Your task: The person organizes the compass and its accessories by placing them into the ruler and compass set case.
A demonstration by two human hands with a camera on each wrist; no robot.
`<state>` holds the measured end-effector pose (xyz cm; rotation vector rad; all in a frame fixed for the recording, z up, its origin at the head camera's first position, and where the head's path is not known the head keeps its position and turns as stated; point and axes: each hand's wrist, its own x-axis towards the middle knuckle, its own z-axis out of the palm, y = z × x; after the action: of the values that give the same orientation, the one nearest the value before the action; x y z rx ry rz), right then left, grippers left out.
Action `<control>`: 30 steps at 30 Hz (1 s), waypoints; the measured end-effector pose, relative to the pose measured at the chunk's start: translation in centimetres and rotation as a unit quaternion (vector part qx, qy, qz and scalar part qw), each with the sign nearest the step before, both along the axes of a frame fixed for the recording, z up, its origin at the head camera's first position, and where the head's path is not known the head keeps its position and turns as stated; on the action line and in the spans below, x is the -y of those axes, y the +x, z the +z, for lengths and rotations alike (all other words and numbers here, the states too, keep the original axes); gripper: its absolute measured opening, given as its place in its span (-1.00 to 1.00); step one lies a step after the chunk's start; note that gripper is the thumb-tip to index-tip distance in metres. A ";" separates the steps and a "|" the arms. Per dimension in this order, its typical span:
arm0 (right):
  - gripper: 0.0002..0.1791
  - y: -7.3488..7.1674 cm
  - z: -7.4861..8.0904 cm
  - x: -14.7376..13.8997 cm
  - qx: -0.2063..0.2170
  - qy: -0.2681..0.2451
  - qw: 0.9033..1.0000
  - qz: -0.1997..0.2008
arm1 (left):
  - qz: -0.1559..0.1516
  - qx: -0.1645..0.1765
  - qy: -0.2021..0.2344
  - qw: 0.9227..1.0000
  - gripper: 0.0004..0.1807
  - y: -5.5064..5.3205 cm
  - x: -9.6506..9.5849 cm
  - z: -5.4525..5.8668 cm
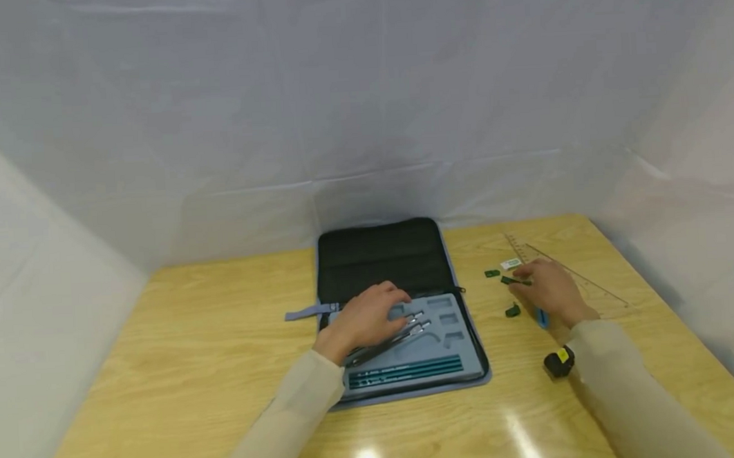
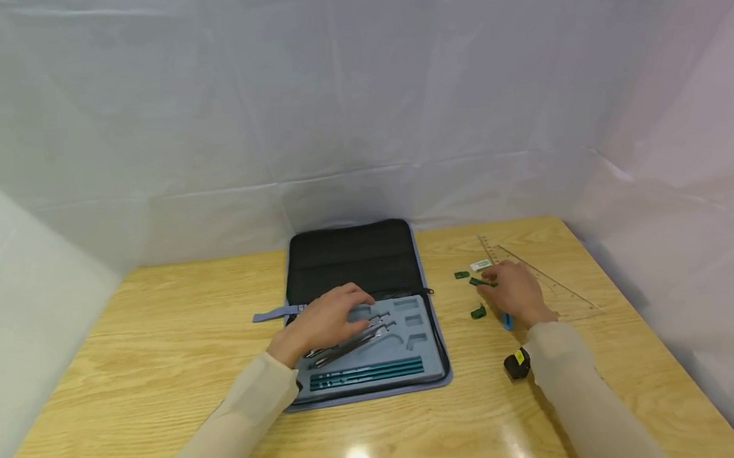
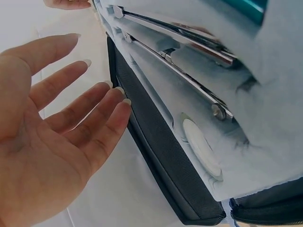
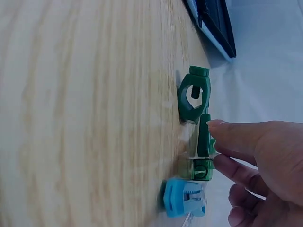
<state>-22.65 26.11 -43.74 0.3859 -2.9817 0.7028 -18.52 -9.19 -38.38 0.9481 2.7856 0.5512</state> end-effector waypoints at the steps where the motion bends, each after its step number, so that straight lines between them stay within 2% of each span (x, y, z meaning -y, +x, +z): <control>1: -0.61 0.0 0.1 0.1 0.014 -0.003 1.000 -0.001 | -0.001 -0.002 0.000 1.000 -0.61 0.0 0.0 0.0; 4: -0.62 -0.1 0.1 0.3 0.048 0.000 0.999 -0.005 | 0.000 -0.001 0.000 1.000 -0.62 -0.1 -0.1 0.0; 7: -0.67 -0.2 0.1 0.5 0.059 0.010 0.998 -0.004 | 0.001 0.004 -0.005 1.000 -0.62 -0.1 -0.2 0.1; 13: -0.76 -0.3 0.0 0.6 0.036 0.029 0.999 0.002 | 0.012 0.006 -0.017 1.000 -0.61 0.1 0.2 0.3; 18: -0.75 -0.3 0.3 0.6 0.029 0.034 0.999 0.007 | 0.018 0.008 -0.010 1.000 -0.62 0.1 0.7 0.2; 24: -0.68 -0.1 0.9 1.0 0.049 0.017 0.999 -0.007 | 0.035 0.007 -0.004 0.999 -0.62 0.0 1.8 0.1; 30: -0.69 -0.2 1.5 2.2 0.020 0.004 1.000 0.000 | 0.045 0.003 0.001 0.999 -0.61 0.0 2.9 0.2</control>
<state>-22.82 23.94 -42.21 0.3777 -3.0237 0.7062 -18.53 -12.11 -38.20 0.8224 2.8335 0.5693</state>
